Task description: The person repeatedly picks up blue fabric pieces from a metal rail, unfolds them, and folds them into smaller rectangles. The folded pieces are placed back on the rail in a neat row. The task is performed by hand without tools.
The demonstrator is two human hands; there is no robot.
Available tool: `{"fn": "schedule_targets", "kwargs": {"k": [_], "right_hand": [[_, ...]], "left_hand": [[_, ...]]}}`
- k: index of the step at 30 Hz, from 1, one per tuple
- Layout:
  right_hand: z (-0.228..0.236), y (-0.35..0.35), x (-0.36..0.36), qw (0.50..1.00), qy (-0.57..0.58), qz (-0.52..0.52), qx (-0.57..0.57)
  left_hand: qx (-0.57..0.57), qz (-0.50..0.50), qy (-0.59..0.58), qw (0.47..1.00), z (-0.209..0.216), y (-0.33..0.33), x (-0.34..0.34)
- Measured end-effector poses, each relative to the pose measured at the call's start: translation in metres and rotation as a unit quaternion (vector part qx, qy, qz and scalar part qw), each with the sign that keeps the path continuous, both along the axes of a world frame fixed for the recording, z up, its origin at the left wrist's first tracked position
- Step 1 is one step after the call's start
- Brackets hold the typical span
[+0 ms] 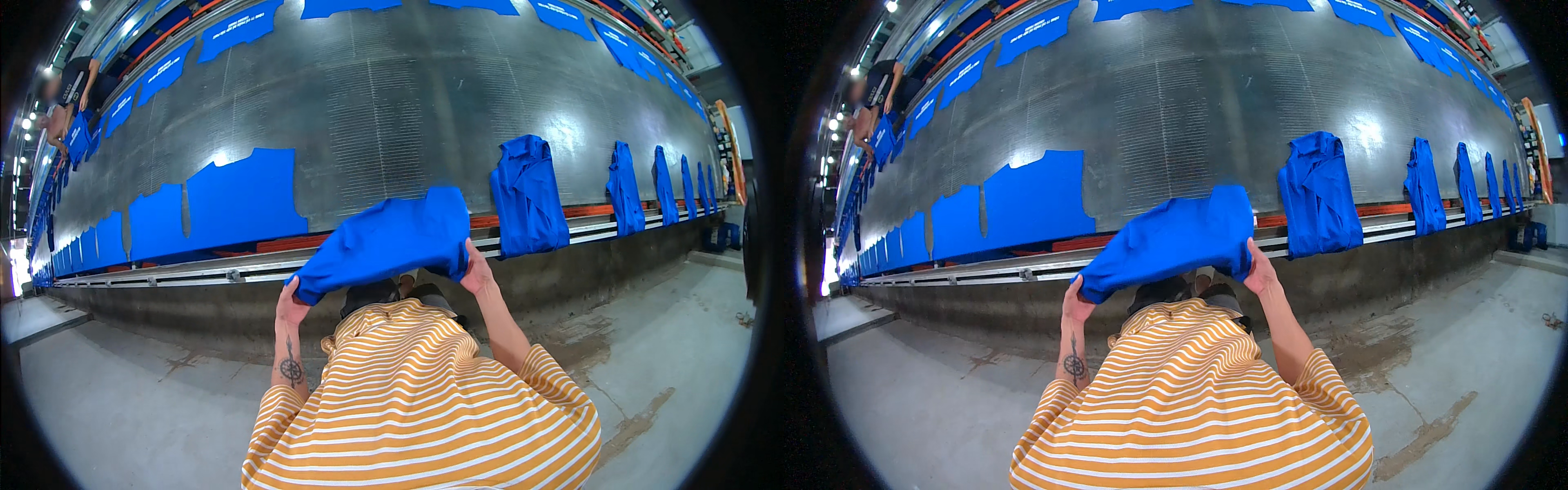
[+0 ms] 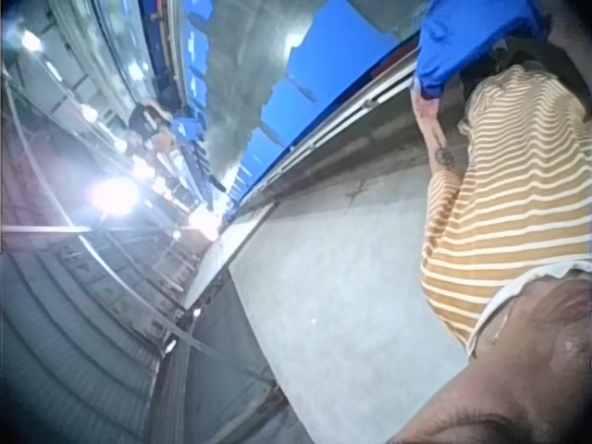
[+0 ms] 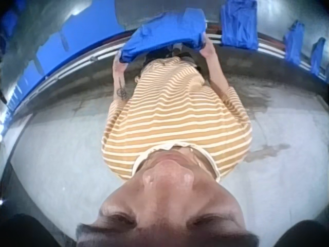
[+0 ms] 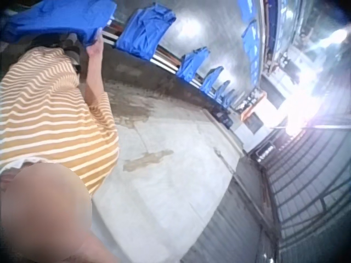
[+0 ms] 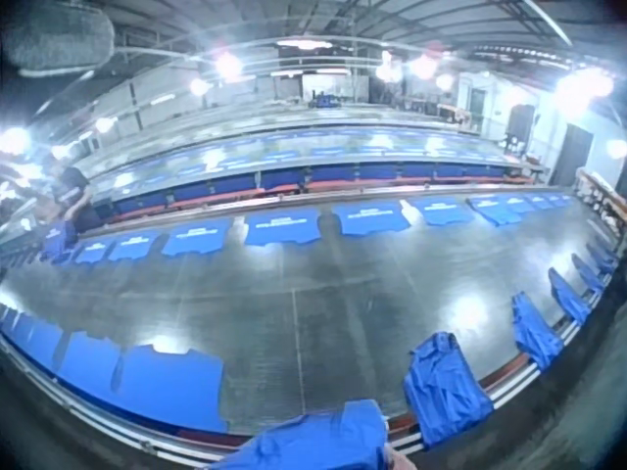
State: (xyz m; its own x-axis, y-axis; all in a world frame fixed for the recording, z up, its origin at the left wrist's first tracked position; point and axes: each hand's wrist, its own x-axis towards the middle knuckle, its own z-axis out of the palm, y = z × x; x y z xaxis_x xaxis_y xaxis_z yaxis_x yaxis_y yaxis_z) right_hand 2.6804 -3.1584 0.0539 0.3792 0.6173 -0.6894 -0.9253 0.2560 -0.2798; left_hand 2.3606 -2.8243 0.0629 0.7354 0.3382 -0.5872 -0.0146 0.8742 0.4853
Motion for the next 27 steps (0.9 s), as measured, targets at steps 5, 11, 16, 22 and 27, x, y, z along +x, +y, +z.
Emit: {"fn": "schedule_targets", "kwargs": {"k": [5,11,16,22,27], "right_hand": [[0.0,-0.019,-0.001,0.991,-0.027,0.099,-0.082],[0.039,-0.014,0.016,0.967,-0.127,0.143,-0.171],[0.085,0.014,0.046,0.946,-0.199,0.167,-0.194],[0.105,0.064,0.095,0.901,-0.337,0.121,-0.244],[0.099,0.117,0.156,0.919,-0.315,0.058,-0.23]], "left_hand": [[-0.115,0.038,0.062,0.991,-0.034,-0.012,-0.005],[0.028,-0.109,0.059,0.992,-0.022,0.003,0.02],[-0.053,-0.122,0.049,0.99,-0.001,0.028,0.05],[0.05,-0.076,0.047,0.995,0.027,0.081,0.104],[0.112,0.017,0.039,0.993,0.035,0.138,0.161]]}}
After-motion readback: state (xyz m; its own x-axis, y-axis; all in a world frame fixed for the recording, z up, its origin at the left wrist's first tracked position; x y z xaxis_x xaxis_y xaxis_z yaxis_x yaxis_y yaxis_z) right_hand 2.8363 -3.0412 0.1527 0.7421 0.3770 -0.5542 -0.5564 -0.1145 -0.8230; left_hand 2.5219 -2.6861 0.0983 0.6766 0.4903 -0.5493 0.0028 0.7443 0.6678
